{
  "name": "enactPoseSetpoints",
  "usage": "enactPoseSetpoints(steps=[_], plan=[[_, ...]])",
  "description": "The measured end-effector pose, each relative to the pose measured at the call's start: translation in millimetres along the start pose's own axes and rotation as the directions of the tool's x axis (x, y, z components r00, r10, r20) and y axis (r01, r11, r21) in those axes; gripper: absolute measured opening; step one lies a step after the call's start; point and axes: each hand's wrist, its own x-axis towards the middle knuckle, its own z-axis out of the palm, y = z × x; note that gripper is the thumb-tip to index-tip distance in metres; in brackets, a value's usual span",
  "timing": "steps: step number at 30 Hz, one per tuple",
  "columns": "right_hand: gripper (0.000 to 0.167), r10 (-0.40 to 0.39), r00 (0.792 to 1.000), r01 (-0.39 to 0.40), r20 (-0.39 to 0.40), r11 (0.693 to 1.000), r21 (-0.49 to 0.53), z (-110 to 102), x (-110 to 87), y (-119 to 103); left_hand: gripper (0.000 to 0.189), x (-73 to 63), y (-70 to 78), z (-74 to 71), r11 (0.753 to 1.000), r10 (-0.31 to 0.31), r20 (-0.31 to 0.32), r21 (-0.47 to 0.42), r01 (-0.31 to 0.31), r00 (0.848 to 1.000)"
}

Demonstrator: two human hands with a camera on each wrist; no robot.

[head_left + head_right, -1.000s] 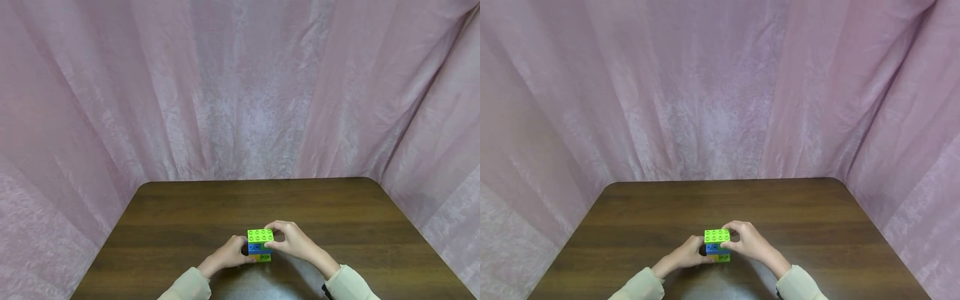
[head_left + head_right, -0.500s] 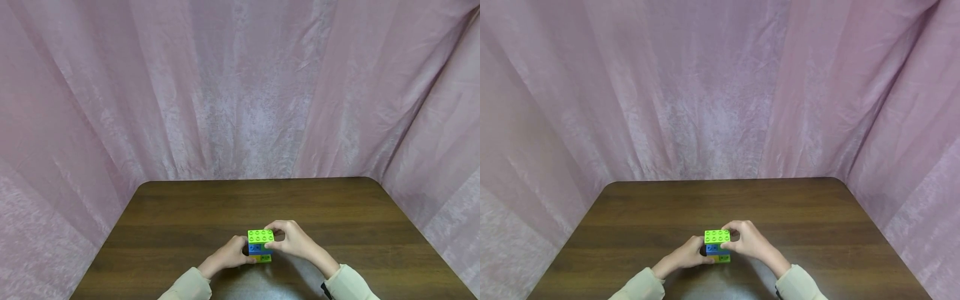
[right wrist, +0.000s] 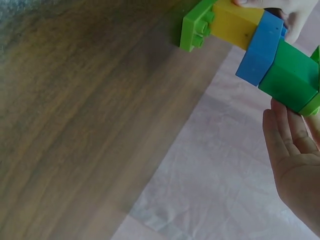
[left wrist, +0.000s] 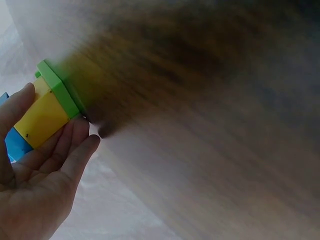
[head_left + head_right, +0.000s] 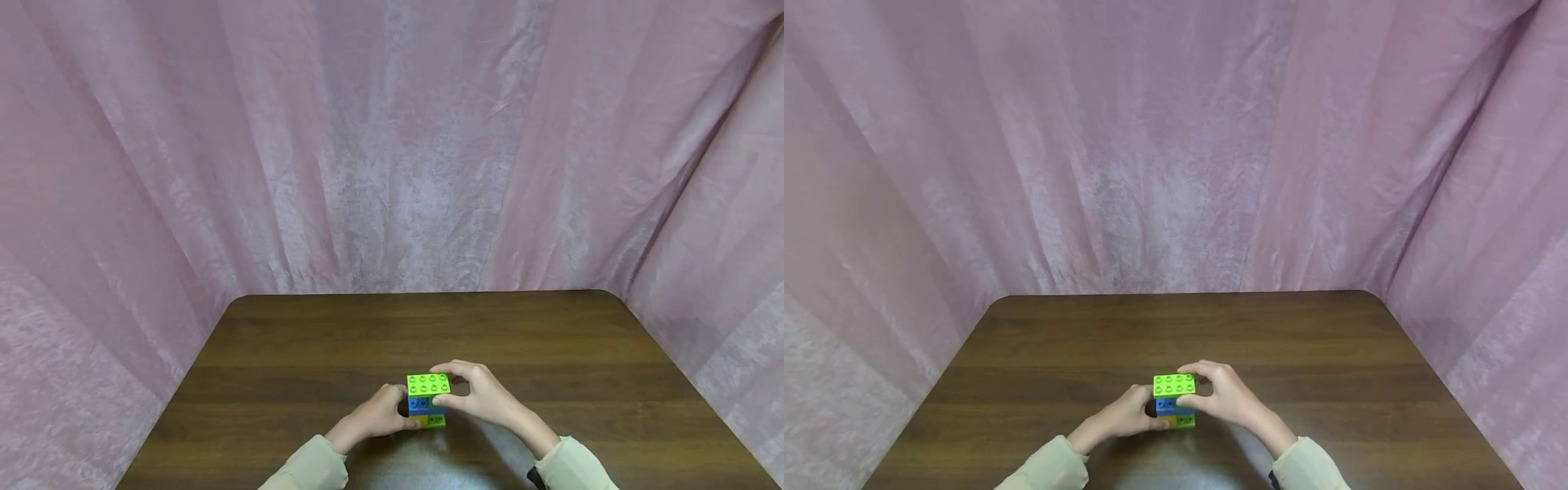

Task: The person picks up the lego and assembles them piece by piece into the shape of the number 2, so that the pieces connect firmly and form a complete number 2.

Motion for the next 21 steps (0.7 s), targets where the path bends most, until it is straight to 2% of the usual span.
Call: enactPoseSetpoints(steps=[6, 8, 14, 17, 21], plan=[[0.03, -0.029, 0.999, 0.03, -0.019, 1.0, 0.011, 4, 1.1, 1, 0.037, -1.5, -0.8, -1.4, 1.0, 0.01, 0.001, 0.013, -0.01, 1.0], [0.029, -0.039, 0.999, 0.039, -0.016, 0.999, 0.008, 4, 1.7, 1, 0.037, -2.5, -1.1, -1.7, 1.0, 0.021, -0.003, -0.011, -0.021, 1.0], [0.029, -0.07, 0.997, 0.069, -0.025, 0.997, -0.028, 3, 2.8, -1, 0.038, -3.8, 2.7, -7.0, 0.98, 0.118, -0.059, -0.155, -0.126, 0.991], [0.028, -0.09, 0.995, 0.088, -0.04, 0.995, -0.048, 2, 3.1, 0, 0.033, -2.9, 4.6, -10.6, 0.971, 0.156, -0.087, -0.172, -0.169, 0.984], [0.029, -0.094, 0.995, 0.093, -0.04, 0.995, -0.042, 3, 2.3, 2, 0.03, -3.3, 4.9, -12.2, 0.971, 0.159, -0.091, -0.163, -0.172, 0.983]])
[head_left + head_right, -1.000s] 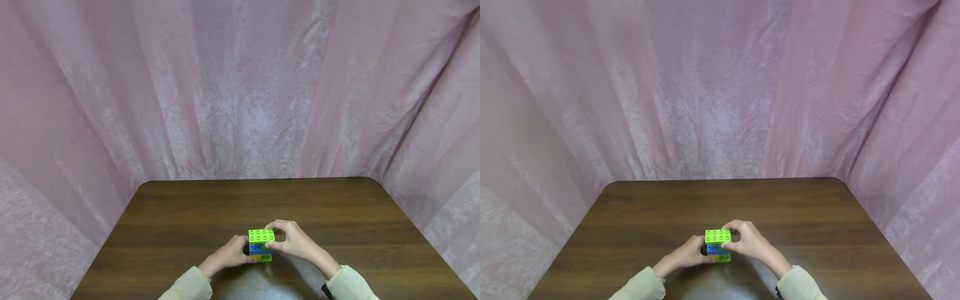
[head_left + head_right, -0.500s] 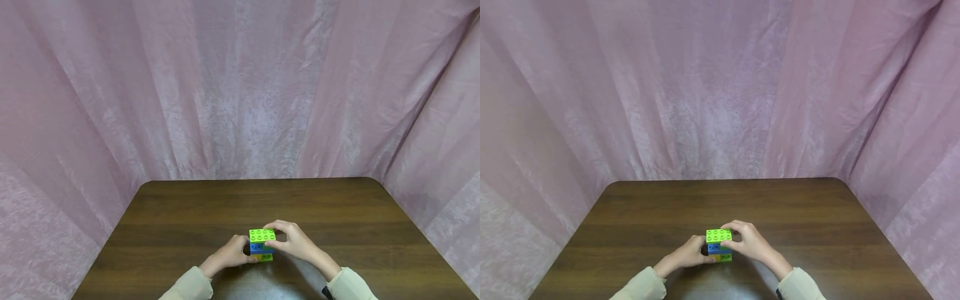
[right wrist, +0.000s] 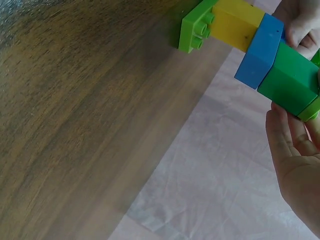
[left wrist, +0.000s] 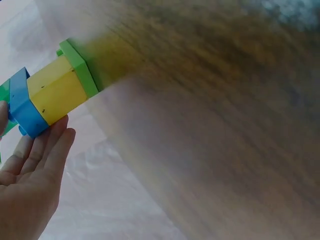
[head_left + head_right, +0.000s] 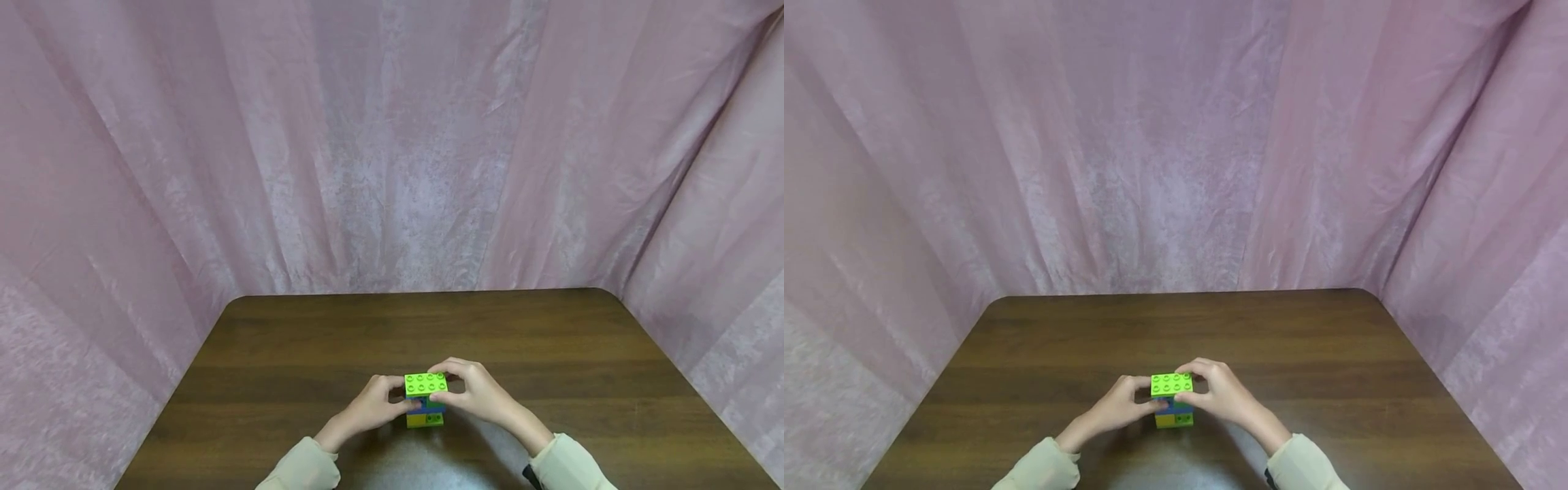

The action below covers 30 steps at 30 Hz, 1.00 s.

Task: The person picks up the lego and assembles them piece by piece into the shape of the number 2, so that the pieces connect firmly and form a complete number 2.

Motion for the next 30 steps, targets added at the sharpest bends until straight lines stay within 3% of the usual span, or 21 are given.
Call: enactPoseSetpoints(steps=[16, 30], plan=[[0.043, 0.14, 0.988, -0.143, 0.059, 0.988, 0.048, -5.4, 0.3, -6.2, 0.028, 0.3, -0.3, -2.2, 0.999, -0.028, -0.029, 0.017, 0.028, 0.999], [0.028, 0.024, 0.999, -0.023, 0.042, 1.0, -0.009, -4.8, -1.4, -2.4, 0.027, -1.4, 1.7, 5.4, 0.998, -0.063, -0.081, -0.015, 0.062, 0.995]])
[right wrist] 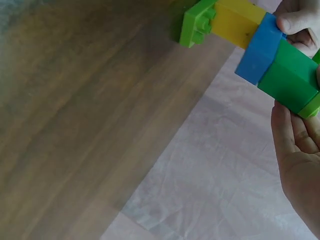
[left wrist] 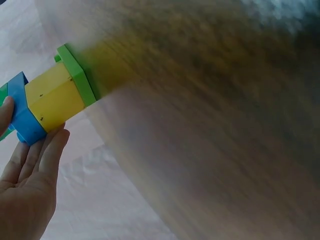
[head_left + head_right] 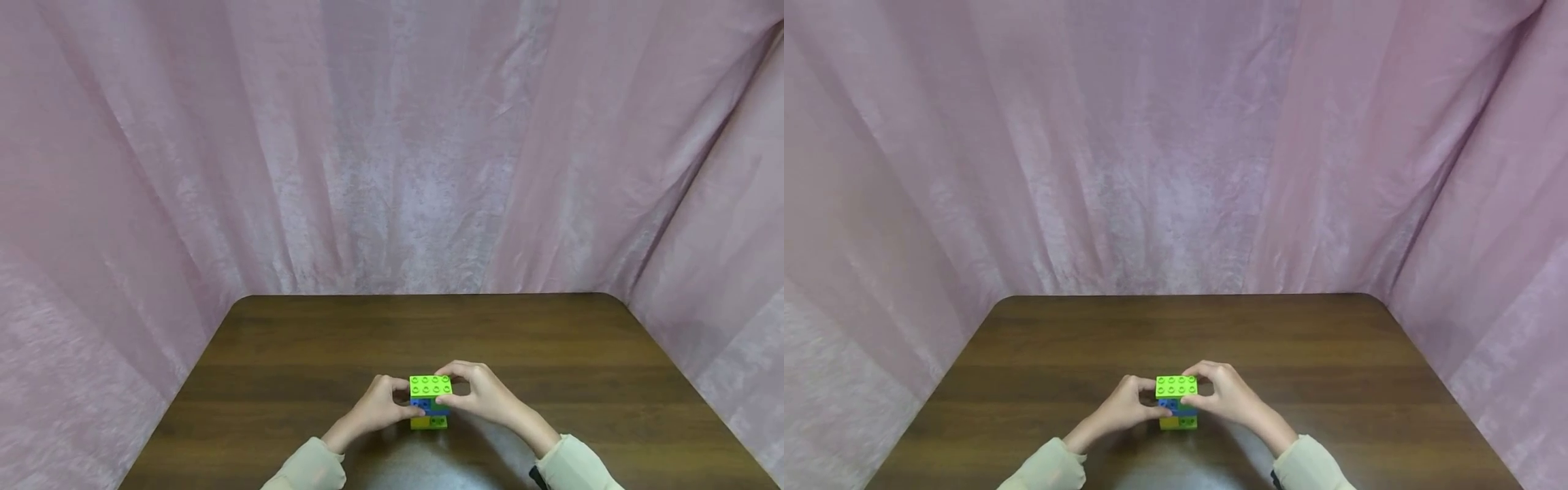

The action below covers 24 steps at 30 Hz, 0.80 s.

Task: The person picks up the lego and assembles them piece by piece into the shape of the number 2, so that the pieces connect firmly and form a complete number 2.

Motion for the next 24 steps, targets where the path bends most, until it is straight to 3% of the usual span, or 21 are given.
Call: enactPoseSetpoints(steps=[11, 20, 24], plan=[[0.028, 0.021, 0.999, -0.02, 0.045, 1.0, -0.017, -3.9, 3.9, -2.8, 0.028, 0.2, 0.2, 2.1, 0.999, 0.005, -0.018, -0.054, -0.006, 1.0], [0.027, 0.024, 0.999, -0.023, 0.031, 1.0, -0.017, -2.2, 4.5, -3.2, 0.027, 0.3, 0.7, 1.1, 0.998, -0.006, -0.026, -0.059, 0.004, 1.0], [0.028, 0.031, 0.999, -0.031, 0.022, 0.999, -0.02, -0.1, 2.8, -3.9, 0.028, -2.2, -0.4, 1.6, 0.998, 0.022, -0.029, -0.066, -0.024, 0.999]])
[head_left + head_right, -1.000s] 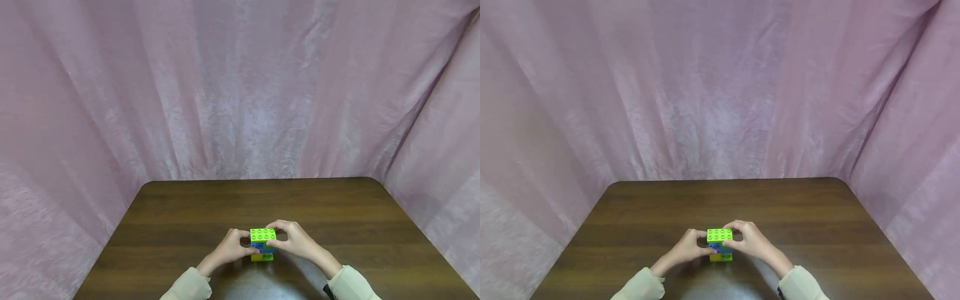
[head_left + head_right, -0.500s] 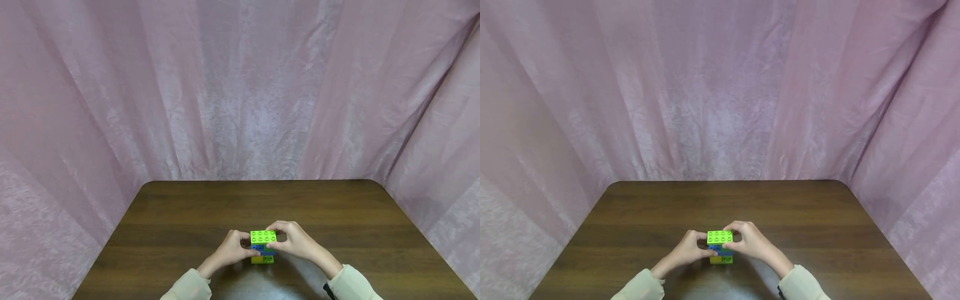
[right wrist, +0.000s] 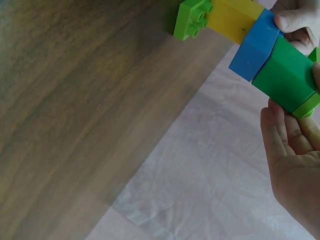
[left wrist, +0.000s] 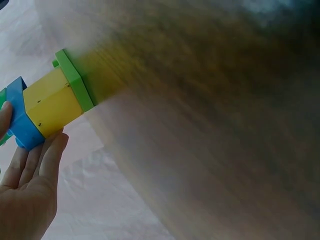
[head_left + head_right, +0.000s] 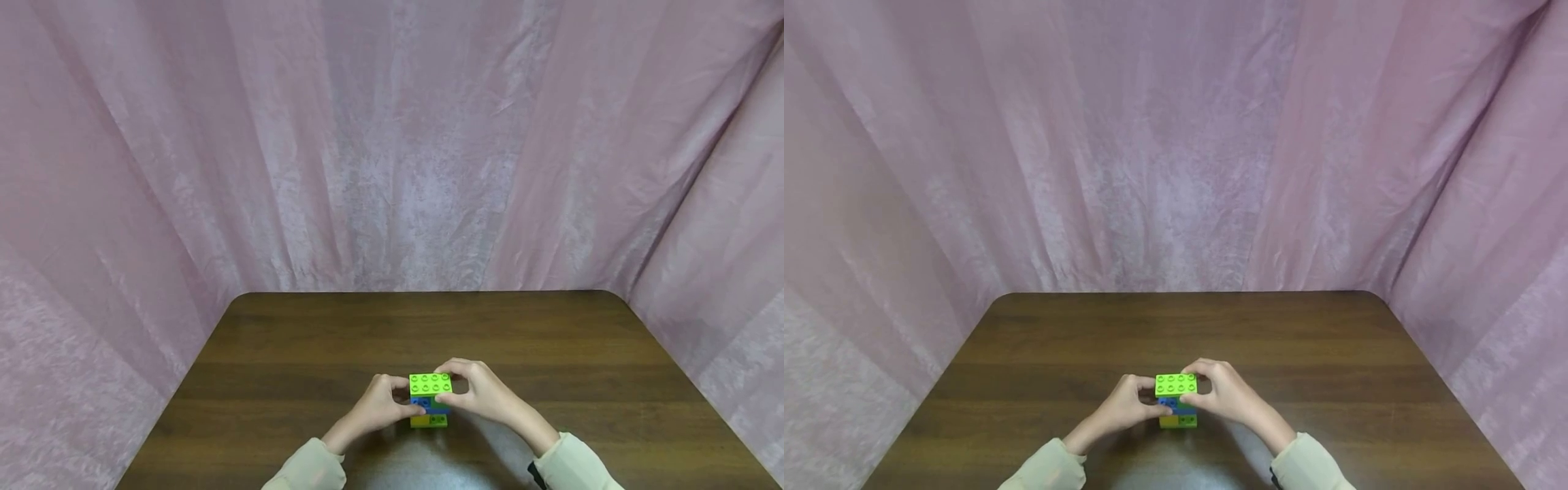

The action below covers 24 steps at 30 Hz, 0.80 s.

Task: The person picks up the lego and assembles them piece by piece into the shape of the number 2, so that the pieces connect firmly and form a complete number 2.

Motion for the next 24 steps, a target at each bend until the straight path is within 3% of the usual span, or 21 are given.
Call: enactPoseSetpoints(steps=[4, 11, 16, 24], plan=[[0.029, 0.022, 1.0, -0.022, 0.007, 1.0, 0.018, 1.3, -2.4, -1.8, 0.027, -2.6, -2.7, 1.0, 0.998, 0.052, -0.008, 0.046, -0.052, 0.999], [0.028, 0.055, 0.998, -0.055, -0.003, 0.998, 0.044, -0.3, 1.7, -4.0, 0.027, 1.8, -1.3, -2.9, 0.996, 0.004, -0.033, 0.084, -0.001, 0.999], [0.031, 0.064, 0.998, -0.064, 0.0, 0.997, 0.043, 1.2, 3.3, -4.3, 0.026, 0.8, -3.5, -5.7, 0.996, 0.044, -0.028, 0.083, -0.041, 0.999], [0.035, 0.098, 0.995, -0.099, 0.026, 0.995, 0.019, -0.6, -0.7, -3.9, 0.026, -0.5, -2.4, -0.9, 1.0, -0.028, 0.046, 0.016, 0.027, 0.999]])
